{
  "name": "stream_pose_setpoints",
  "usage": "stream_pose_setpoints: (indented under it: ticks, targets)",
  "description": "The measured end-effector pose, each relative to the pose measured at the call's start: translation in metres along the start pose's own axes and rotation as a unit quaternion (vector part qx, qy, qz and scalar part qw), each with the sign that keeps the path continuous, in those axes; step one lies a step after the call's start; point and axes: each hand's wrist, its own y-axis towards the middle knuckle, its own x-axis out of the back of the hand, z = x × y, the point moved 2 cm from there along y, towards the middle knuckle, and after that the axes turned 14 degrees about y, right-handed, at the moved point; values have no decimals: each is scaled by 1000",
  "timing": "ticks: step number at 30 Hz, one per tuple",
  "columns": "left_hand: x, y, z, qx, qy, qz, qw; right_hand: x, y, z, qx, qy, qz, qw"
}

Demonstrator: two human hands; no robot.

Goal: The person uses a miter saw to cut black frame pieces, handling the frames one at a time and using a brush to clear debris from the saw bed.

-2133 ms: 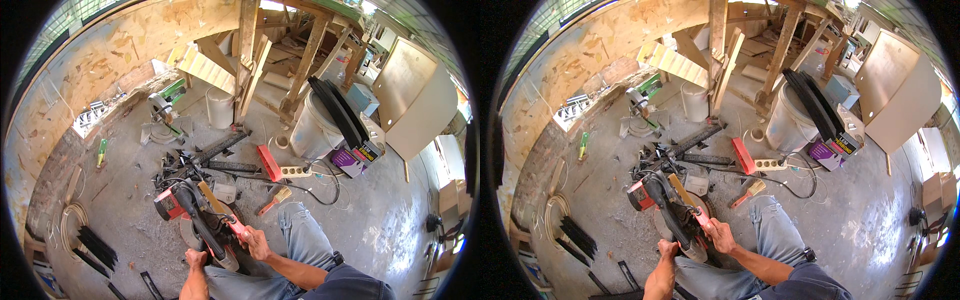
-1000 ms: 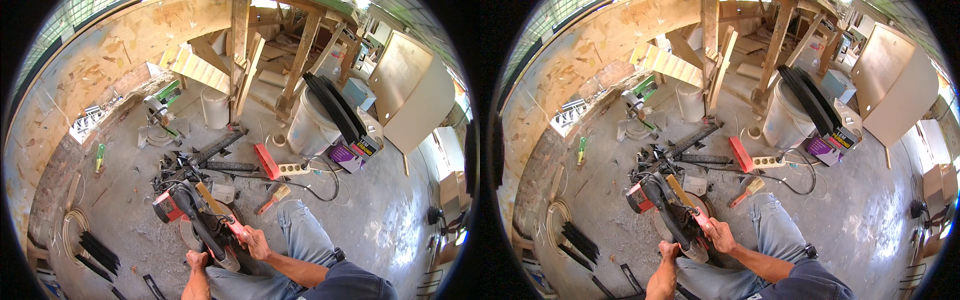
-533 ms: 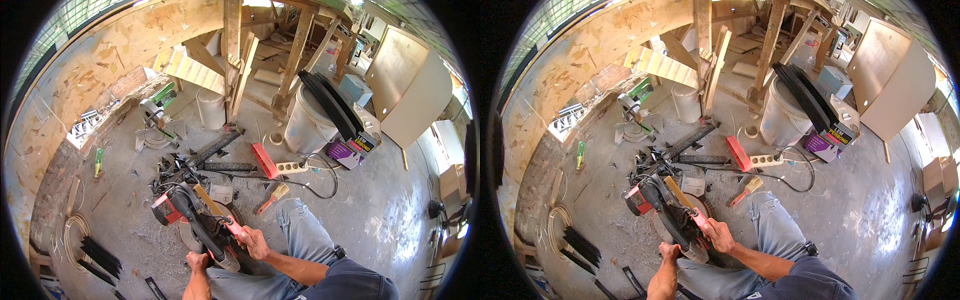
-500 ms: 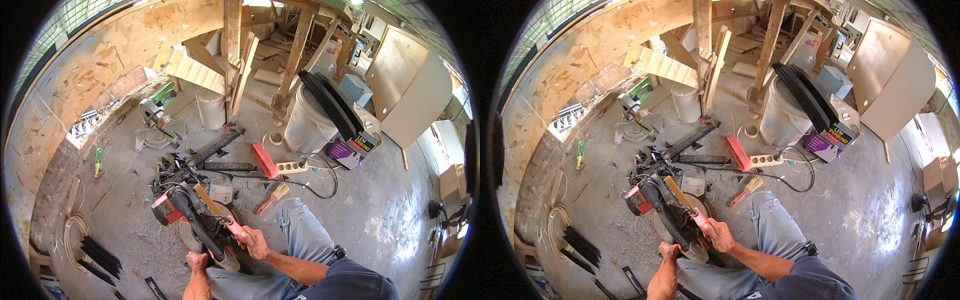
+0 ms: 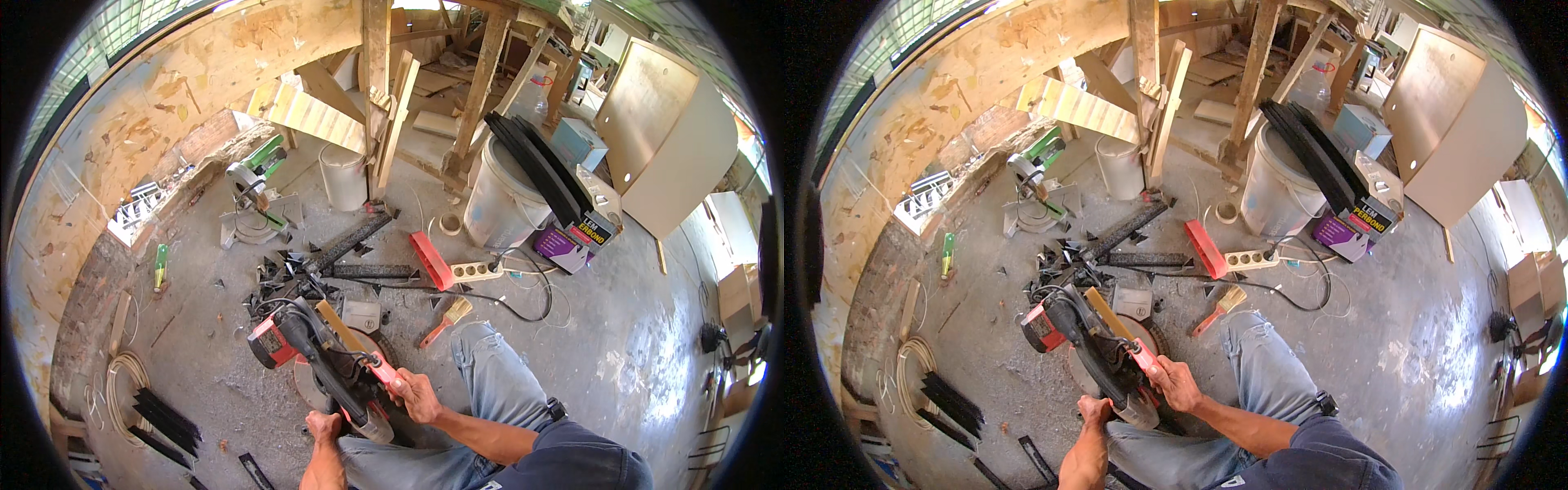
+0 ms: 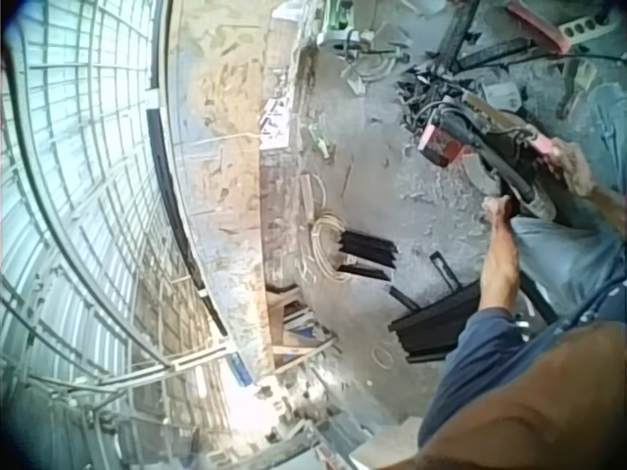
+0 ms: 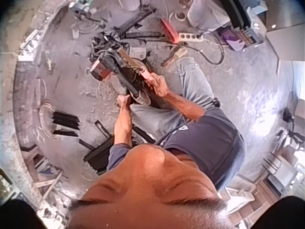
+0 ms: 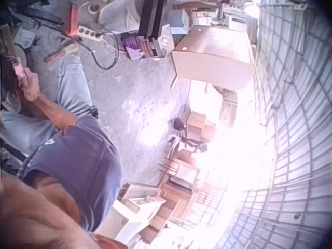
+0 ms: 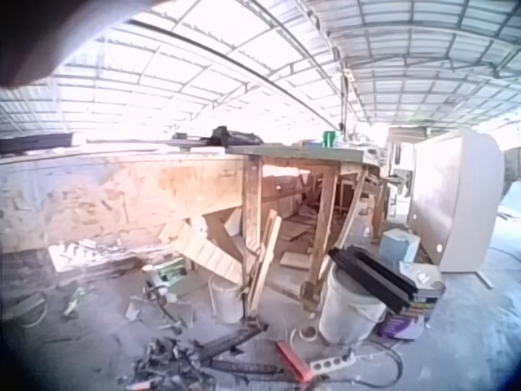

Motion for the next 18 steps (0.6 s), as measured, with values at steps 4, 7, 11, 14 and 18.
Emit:
stream_pose_setpoints:
  ticks: [4,7,11,14,18]
  targets:
    - [2,1,2,4,0,1,1000,-3,1,2,0,8,5,1000]
    - [0,-1,3,4,0,2,1000,-4,1,4,0,8,2,1000]
    - [-2,-2,6,8,-1,1,1000,-3,2,5,-9,1,-3,1000]
    - [0,0,5,9,-1,1,1000,-3,1,8,1,-5,5,1000]
    - [2,-1,4,11,1,-1,1000,-3,-1,11,2,-1,6,1000]
